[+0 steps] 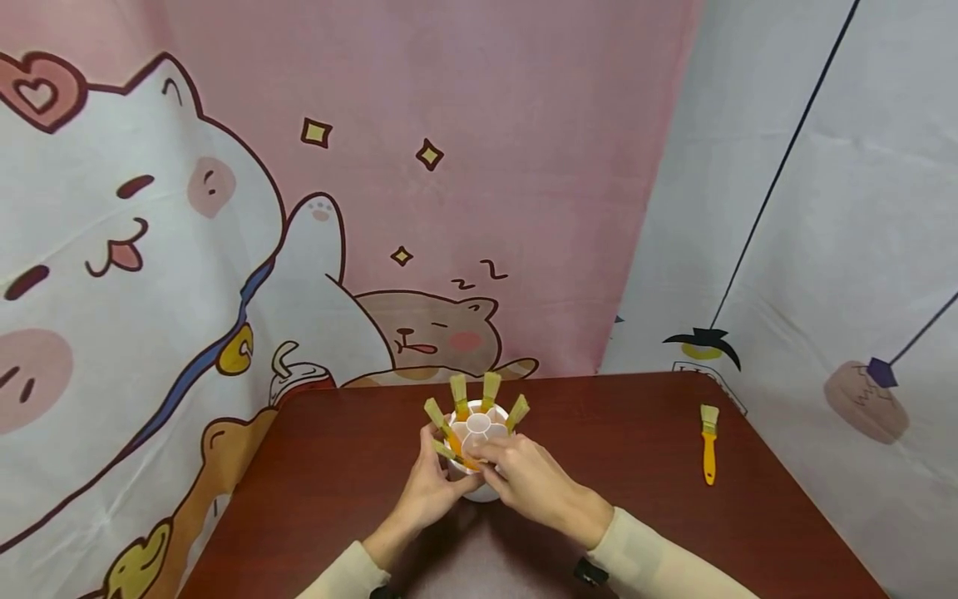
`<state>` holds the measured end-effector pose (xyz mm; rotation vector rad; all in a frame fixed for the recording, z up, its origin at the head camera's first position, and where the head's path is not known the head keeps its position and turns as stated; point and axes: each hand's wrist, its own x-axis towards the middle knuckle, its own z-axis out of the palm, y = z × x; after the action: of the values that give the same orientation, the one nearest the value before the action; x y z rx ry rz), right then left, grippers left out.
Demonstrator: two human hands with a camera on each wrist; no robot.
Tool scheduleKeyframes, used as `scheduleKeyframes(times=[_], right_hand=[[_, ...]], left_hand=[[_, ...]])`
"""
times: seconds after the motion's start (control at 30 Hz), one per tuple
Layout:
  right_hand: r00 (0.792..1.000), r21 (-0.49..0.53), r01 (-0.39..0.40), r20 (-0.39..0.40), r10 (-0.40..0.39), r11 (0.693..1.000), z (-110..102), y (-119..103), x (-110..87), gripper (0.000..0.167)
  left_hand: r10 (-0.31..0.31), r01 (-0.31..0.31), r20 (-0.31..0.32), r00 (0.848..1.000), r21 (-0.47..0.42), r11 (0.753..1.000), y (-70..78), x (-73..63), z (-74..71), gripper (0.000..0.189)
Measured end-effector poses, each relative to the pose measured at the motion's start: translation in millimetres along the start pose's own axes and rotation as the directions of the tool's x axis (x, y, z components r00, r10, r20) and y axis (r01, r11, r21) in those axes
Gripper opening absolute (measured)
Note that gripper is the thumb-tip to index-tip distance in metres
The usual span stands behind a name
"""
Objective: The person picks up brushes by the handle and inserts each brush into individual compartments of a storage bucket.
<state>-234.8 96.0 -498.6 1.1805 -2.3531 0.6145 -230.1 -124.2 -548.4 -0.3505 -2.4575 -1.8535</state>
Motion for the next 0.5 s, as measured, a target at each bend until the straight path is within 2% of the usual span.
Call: scheduleKeyframes(times=[0.27,0.37,0.5], right_hand=[[0.998,0.019,-0.059,-0.013,0.059,0.998,-9.7,-0.3,-4.8,0.024],[0.997,0.011,-0.056,-0.056,0.056,0.998,-14.6,0.7,-8.2,0.022],[0.989,0.016,-0.041,-0.142,0.043,0.999,-22.1,4.5,-12.7,0.023]], left_hand=[[-0.039,0.039,0.01,0.999,-0.022,0.999,-0.3,1.6,-1.1,0.108],[-0.054,0.055,0.02,0.998,-0.018,0.998,-2.0,2.3,-2.0,0.109],[-0.042,0.044,0.035,0.998,-0.04,0.998,-2.9,4.0,-3.0,0.109]])
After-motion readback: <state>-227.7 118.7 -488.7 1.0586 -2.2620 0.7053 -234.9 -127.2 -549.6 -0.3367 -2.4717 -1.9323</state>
